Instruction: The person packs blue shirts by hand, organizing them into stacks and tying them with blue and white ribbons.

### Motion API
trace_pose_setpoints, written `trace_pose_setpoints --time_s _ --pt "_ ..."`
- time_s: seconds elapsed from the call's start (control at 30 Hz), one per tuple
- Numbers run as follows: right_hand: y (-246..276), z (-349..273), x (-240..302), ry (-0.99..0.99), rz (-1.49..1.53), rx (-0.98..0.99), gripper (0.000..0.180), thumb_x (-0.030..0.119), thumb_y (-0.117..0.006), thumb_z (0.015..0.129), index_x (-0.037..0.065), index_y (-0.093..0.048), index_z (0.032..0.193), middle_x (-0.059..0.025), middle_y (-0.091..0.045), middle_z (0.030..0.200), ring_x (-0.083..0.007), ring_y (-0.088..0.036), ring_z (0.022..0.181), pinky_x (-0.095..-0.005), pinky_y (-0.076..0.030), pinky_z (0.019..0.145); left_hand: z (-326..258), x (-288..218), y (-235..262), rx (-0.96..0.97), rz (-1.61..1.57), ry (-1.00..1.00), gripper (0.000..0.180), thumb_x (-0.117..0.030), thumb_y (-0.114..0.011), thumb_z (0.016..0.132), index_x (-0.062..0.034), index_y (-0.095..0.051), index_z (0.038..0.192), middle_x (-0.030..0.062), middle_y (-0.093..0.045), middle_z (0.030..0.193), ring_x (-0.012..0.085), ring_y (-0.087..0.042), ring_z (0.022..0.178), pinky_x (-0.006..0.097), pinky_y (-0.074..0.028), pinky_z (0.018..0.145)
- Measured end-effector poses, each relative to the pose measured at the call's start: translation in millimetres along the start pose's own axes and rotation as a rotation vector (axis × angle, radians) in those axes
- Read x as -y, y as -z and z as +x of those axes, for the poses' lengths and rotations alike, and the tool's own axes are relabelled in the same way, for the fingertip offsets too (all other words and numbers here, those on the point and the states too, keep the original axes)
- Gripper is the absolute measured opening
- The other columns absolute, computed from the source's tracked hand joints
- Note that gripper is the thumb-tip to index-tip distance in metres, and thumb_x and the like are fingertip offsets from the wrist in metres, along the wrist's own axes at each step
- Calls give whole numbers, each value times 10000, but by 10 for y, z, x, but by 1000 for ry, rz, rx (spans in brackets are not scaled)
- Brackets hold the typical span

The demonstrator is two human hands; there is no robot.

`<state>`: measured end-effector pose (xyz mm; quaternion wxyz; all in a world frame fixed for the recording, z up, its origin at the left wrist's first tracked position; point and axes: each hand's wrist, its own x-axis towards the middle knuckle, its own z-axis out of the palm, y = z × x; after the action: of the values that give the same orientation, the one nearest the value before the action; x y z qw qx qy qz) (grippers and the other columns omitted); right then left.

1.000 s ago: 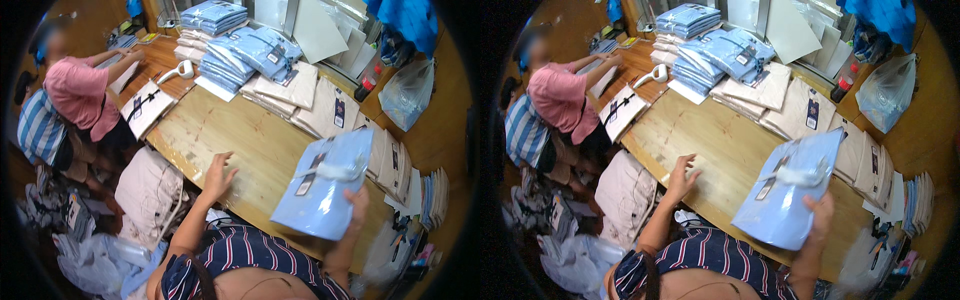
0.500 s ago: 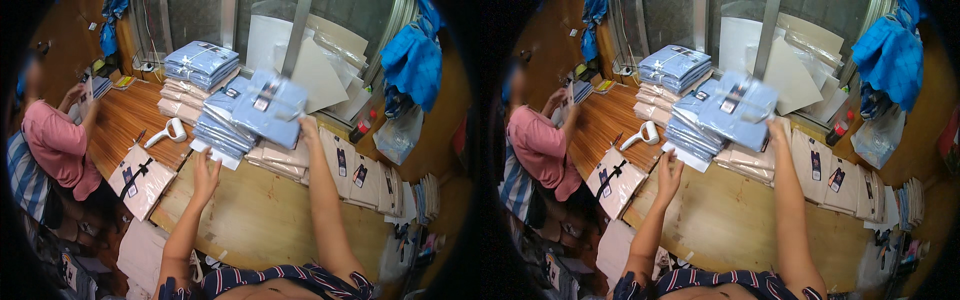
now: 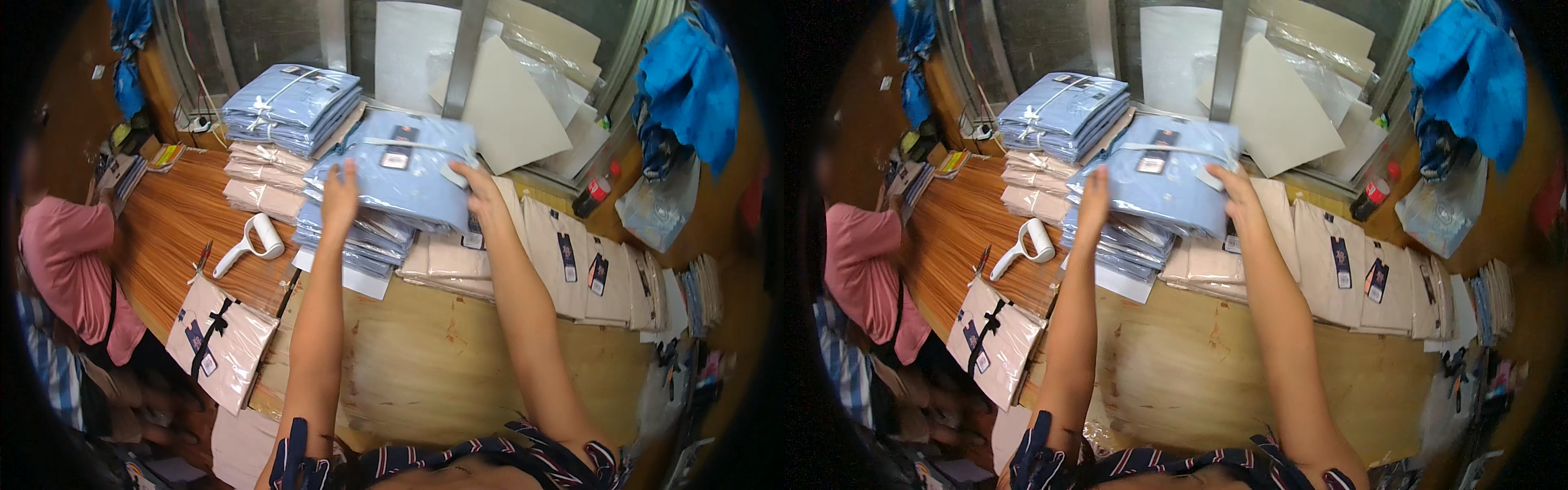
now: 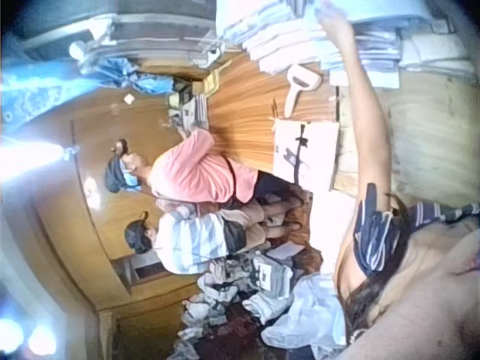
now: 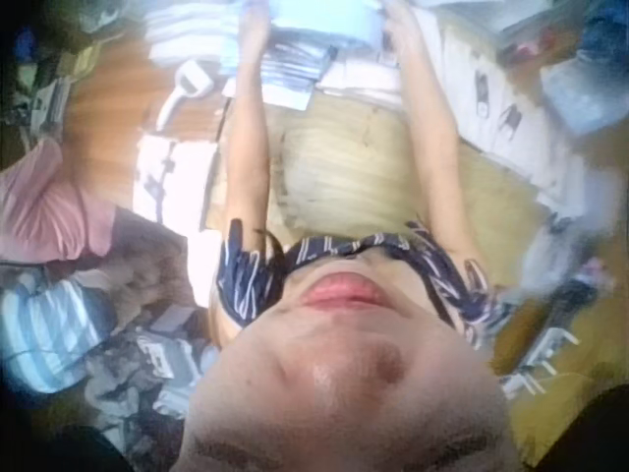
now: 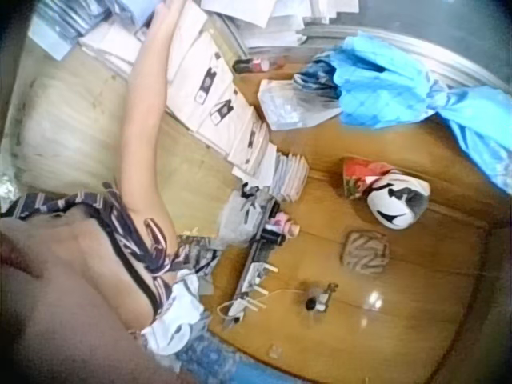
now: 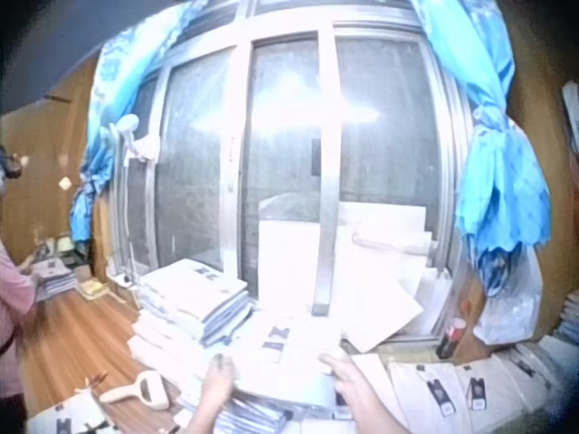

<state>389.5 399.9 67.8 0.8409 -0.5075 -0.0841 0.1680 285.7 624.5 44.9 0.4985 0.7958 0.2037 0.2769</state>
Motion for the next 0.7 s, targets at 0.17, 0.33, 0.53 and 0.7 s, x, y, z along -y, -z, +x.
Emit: trace_pose_setpoints --time_s 0.17,0.33,0.53,0.7 --pt "-292 315 -168 -39 -199 -219 756 55 -641 635 24 -173 1227 -149 -409 1112 -242 -440 987 -373 -414 772 -224 -403 433 -299 275 71 642 -528 -316 788 -39 -303 1203 252 -266 1200 380 -361 1066 392 -306 881" --pt "-364 145 -225 -1 -267 -132 813 109 -633 663 81 -87 1265 -155 -372 1150 -258 -448 977 -402 -429 747 226 108 629 326 -397 68 693 -541 -310 790 -7 -277 1230 161 -283 1262 234 -300 1145 296 -187 949" --pt "-430 64 -179 -11 -130 -107 901 143 -640 658 144 7 1284 -165 -328 1195 -276 -449 981 -377 -448 726 88 428 449 337 -533 262 792 -629 -246 751 -2 -263 1235 163 -337 1219 241 -322 1117 306 -205 934" --pt "-748 246 -343 -66 -579 -425 894 283 -614 679 145 25 1288 -163 -210 1275 -283 -315 1114 -405 -329 874 184 112 499 163 -394 318 810 -659 -366 685 -21 -353 1185 168 -424 1132 263 -441 943 331 -342 783"
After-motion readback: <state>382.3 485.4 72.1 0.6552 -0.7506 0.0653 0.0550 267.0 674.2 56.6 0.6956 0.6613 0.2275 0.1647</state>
